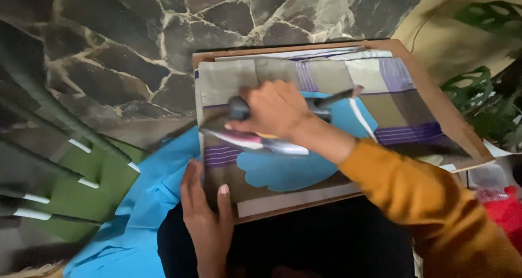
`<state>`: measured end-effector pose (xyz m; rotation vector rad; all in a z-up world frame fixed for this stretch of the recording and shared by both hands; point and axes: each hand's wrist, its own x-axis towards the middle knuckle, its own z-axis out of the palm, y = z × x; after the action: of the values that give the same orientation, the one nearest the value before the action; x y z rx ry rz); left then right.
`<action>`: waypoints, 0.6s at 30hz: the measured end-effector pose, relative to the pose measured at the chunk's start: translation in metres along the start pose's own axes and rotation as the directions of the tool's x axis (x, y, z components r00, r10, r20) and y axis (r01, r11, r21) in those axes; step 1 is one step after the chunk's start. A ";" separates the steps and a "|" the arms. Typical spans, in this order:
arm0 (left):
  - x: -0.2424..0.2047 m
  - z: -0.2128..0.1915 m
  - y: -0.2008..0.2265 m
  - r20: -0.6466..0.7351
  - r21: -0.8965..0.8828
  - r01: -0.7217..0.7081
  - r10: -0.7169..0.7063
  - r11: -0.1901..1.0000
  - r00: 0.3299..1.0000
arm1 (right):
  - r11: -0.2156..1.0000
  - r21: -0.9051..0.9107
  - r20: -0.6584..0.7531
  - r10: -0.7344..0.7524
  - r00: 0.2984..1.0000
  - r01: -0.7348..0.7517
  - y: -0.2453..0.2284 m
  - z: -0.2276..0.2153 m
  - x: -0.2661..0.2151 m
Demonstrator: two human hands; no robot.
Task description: Ironing a blue scalloped fabric piece on a board and using a glue gun to apply adhesive.
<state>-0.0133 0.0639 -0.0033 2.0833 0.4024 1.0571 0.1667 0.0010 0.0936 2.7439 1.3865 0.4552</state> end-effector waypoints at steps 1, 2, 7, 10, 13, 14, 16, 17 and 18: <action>0.000 0.000 0.001 0.002 0.001 -0.003 0.003 1.000 1.000 | 1.000 0.001 -0.002 0.003 1.000 -0.003 -0.001 0.000 0.009; 0.000 -0.001 0.001 0.009 -0.003 0.002 -0.002 1.000 1.000 | 0.998 0.026 0.042 0.052 0.998 -0.054 -0.003 0.000 0.017; -0.003 -0.002 0.000 -0.005 0.011 -0.019 0.019 1.000 1.000 | 0.992 0.064 -0.127 0.119 0.985 -0.112 0.000 0.018 0.042; -0.003 -0.003 0.002 0.000 0.022 -0.024 0.024 0.999 1.000 | 0.986 0.086 -0.063 0.150 0.987 -0.144 0.003 0.016 0.036; -0.003 -0.005 0.002 0.003 0.034 -0.028 0.028 0.999 1.000 | 0.983 0.175 -0.067 0.075 0.995 -0.063 0.007 0.011 0.016; -0.003 -0.006 0.002 -0.011 0.014 -0.034 0.034 0.999 0.999 | 0.986 0.160 0.010 0.039 0.999 -0.040 0.006 0.003 0.005; -0.002 -0.006 0.001 -0.032 -0.004 -0.031 0.030 1.000 0.999 | 0.989 0.146 0.093 -0.007 0.996 -0.007 0.004 -0.014 -0.019; -0.002 -0.007 0.000 -0.042 0.004 -0.034 0.034 0.999 0.999 | 0.980 0.200 0.106 -0.003 0.994 -0.018 0.002 -0.023 -0.032; -0.003 -0.008 -0.001 -0.051 0.012 -0.037 0.037 0.999 0.998 | 0.967 0.254 0.120 0.000 0.993 -0.031 0.001 -0.032 -0.046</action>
<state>-0.0212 0.0665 -0.0024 2.0836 0.3969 1.1344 0.1330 -0.0389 0.1133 2.9248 1.4902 0.1162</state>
